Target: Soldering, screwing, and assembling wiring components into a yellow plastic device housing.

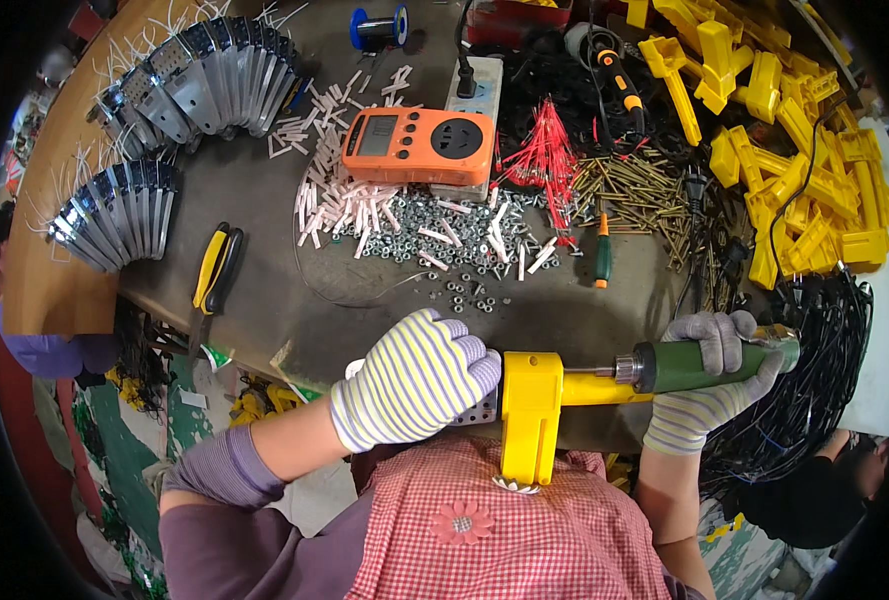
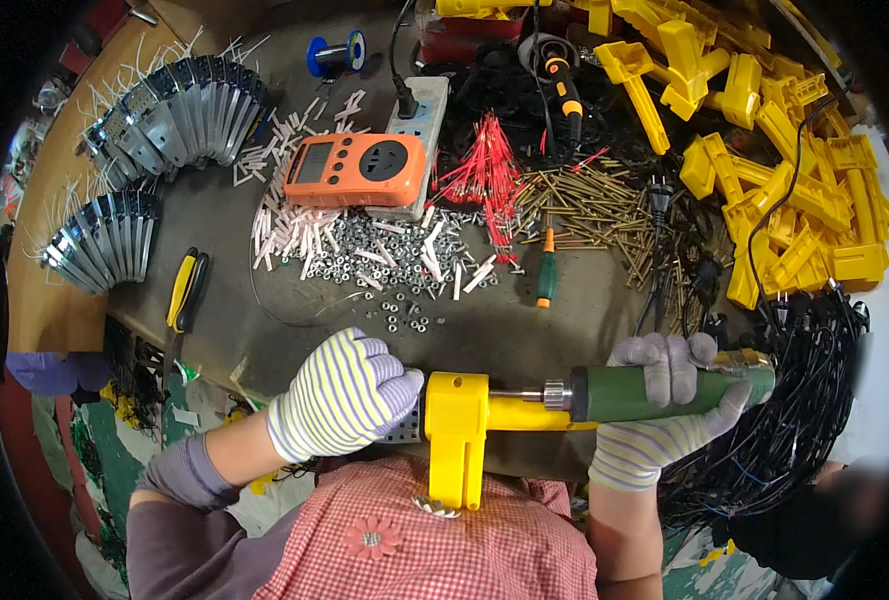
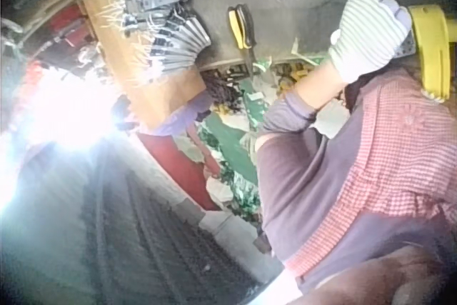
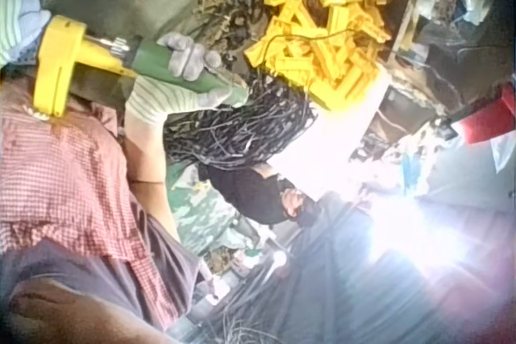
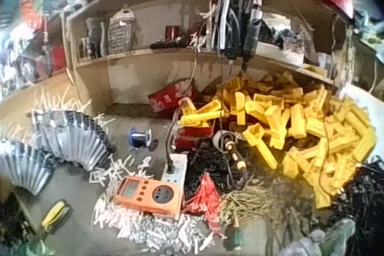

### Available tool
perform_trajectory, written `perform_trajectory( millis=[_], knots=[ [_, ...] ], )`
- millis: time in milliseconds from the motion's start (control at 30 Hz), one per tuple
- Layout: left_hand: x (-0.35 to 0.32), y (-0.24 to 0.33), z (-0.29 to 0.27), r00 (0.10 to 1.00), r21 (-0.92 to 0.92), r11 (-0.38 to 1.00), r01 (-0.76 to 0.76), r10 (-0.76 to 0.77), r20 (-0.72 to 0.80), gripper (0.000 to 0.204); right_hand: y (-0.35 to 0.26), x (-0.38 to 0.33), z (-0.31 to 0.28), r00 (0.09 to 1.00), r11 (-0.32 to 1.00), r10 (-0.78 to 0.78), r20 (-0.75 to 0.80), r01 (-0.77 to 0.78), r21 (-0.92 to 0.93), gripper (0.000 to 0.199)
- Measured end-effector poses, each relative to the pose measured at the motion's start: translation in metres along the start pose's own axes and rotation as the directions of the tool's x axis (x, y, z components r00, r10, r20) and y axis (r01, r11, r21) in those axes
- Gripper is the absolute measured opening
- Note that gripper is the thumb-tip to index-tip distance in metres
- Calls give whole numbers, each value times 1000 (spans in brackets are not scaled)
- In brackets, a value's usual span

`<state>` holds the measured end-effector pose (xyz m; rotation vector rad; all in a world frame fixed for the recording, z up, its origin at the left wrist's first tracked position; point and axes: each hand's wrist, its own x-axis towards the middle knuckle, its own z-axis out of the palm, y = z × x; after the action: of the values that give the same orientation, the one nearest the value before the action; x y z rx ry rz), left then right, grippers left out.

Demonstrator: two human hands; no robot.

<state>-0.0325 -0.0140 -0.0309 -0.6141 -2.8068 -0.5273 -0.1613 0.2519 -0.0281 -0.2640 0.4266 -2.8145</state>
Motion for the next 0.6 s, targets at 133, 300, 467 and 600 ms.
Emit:
perform_trajectory(
  millis=[133,300,467,600],
  knots=[
    [4,-7,-1,995,-43,994,-103,102,-20,17,1,0,6,1000,1000,-13,12,13,-25,37],
    [5,-9,1,994,-68,992,-106,104,-42,15,2,2,7,999,1000,-4,51,3,20,36],
    [9,-10,3,988,-66,988,-139,133,-84,17,-1,-1,7,999,999,-41,20,41,14,38],
    [2,-8,-2,995,-124,990,-72,62,-79,15,1,3,11,988,999,43,-148,-40,23,47]
  ],
)
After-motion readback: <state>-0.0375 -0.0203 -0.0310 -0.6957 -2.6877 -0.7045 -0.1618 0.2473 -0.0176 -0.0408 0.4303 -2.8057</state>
